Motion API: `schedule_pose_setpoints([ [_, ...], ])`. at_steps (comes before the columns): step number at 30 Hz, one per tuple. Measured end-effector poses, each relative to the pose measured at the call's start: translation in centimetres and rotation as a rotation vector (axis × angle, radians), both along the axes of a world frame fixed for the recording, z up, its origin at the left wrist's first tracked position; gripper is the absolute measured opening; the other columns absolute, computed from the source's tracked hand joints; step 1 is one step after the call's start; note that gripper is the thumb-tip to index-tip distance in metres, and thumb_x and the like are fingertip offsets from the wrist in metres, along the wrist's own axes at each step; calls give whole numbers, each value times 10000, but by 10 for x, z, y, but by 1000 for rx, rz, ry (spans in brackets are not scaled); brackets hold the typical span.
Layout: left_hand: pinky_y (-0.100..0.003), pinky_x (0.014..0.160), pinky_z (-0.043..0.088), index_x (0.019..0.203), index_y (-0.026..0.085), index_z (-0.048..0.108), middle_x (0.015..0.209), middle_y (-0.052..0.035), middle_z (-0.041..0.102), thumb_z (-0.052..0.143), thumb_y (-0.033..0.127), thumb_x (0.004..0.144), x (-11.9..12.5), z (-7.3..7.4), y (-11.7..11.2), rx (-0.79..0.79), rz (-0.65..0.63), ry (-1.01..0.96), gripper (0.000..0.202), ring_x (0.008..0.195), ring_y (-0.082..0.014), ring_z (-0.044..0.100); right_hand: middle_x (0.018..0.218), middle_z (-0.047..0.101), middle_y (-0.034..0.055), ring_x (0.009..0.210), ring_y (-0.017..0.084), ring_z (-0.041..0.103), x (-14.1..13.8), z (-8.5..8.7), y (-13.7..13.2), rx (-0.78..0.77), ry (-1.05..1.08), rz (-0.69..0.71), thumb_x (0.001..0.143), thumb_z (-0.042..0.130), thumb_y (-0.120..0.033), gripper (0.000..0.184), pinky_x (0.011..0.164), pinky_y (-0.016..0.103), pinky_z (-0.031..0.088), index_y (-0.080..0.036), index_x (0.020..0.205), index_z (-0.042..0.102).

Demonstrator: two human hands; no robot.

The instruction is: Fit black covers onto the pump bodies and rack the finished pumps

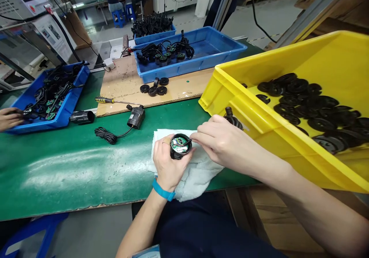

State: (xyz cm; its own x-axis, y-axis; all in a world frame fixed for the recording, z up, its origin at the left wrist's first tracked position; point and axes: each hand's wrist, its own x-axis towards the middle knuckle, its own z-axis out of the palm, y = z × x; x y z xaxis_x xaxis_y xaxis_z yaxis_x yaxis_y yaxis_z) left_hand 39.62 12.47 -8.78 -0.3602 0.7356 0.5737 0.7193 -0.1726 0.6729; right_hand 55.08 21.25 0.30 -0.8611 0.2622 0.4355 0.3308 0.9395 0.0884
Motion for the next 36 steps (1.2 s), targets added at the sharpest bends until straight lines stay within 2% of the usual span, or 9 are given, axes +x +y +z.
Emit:
schedule_pose_setpoints([
  [13, -447, 967, 508, 1254, 192, 591, 1177, -111, 698, 790, 475, 826, -5, 6, -5, -140, -22, -70, 551, 1087, -285, 613, 701, 518, 47, 690, 208, 418, -7, -4, 6, 21, 61, 14, 937, 496, -15, 264, 743, 344, 347, -102, 784, 694],
  [18, -438, 976, 524, 1265, 184, 622, 1208, -127, 699, 514, 600, 976, -38, 20, -1, -124, -119, -155, 517, 1107, -271, 654, 700, 519, 41, 683, 202, 423, -17, -5, 4, 9, 112, 21, 916, 494, 8, 267, 749, 339, 341, -117, 745, 656],
  [20, -392, 932, 540, 1179, 182, 661, 1150, -114, 714, 395, 552, 1037, -65, 38, 18, -84, -78, -165, 478, 1046, -238, 675, 701, 520, 38, 685, 200, 430, -19, -6, 3, -1, 118, 27, 900, 499, 19, 260, 759, 339, 341, -121, 738, 645],
  [22, -355, 902, 540, 1093, 174, 675, 1079, -104, 717, 386, 488, 1056, -95, 60, 52, -74, 21, -51, 429, 1002, -218, 677, 698, 515, 32, 679, 195, 428, -20, -6, 2, -9, 116, 28, 877, 498, 39, 264, 771, 341, 339, -129, 719, 626],
  [24, -355, 918, 528, 1103, 153, 676, 1050, -113, 715, 427, 432, 1049, -120, 78, 96, -213, 82, 220, 378, 993, -224, 669, 702, 517, 28, 679, 191, 430, -20, -6, 1, -20, 114, 28, 849, 505, 54, 258, 784, 343, 337, -135, 713, 614],
  [26, -355, 945, 523, 1134, 145, 690, 1106, -119, 719, 501, 355, 1017, -136, 89, 144, -406, -3, 429, 306, 1014, -228, 671, 710, 523, 26, 684, 191, 433, -20, -7, 1, -28, 121, 25, 827, 518, 59, 243, 790, 342, 333, -136, 719, 616],
  [28, -345, 988, 511, 1169, 161, 701, 1183, -112, 713, 692, 320, 898, -143, 89, 185, -488, -87, 511, 315, 1081, -244, 666, 713, 524, 24, 687, 191, 431, -19, -8, 3, -35, 125, 23, 813, 525, 60, 237, 784, 339, 329, -138, 721, 618],
  [31, -395, 1072, 466, 1254, 173, 672, 1318, -127, 667, 821, 180, 715, -143, 77, 226, -570, -140, 589, 560, 1223, -303, 612, 715, 521, 24, 687, 188, 424, -19, -9, 4, -47, 124, 15, 809, 517, 64, 242, 778, 335, 323, -139, 722, 615],
  [36, -464, 1105, 419, 1201, 171, 680, 1294, -151, 683, 713, 137, 807, -144, 59, 243, -617, -138, 609, 397, 1261, -330, 591, 722, 534, 27, 691, 188, 425, -15, -8, 3, -44, 99, 20, 879, 487, 47, 259, 782, 338, 317, -135, 765, 632],
])
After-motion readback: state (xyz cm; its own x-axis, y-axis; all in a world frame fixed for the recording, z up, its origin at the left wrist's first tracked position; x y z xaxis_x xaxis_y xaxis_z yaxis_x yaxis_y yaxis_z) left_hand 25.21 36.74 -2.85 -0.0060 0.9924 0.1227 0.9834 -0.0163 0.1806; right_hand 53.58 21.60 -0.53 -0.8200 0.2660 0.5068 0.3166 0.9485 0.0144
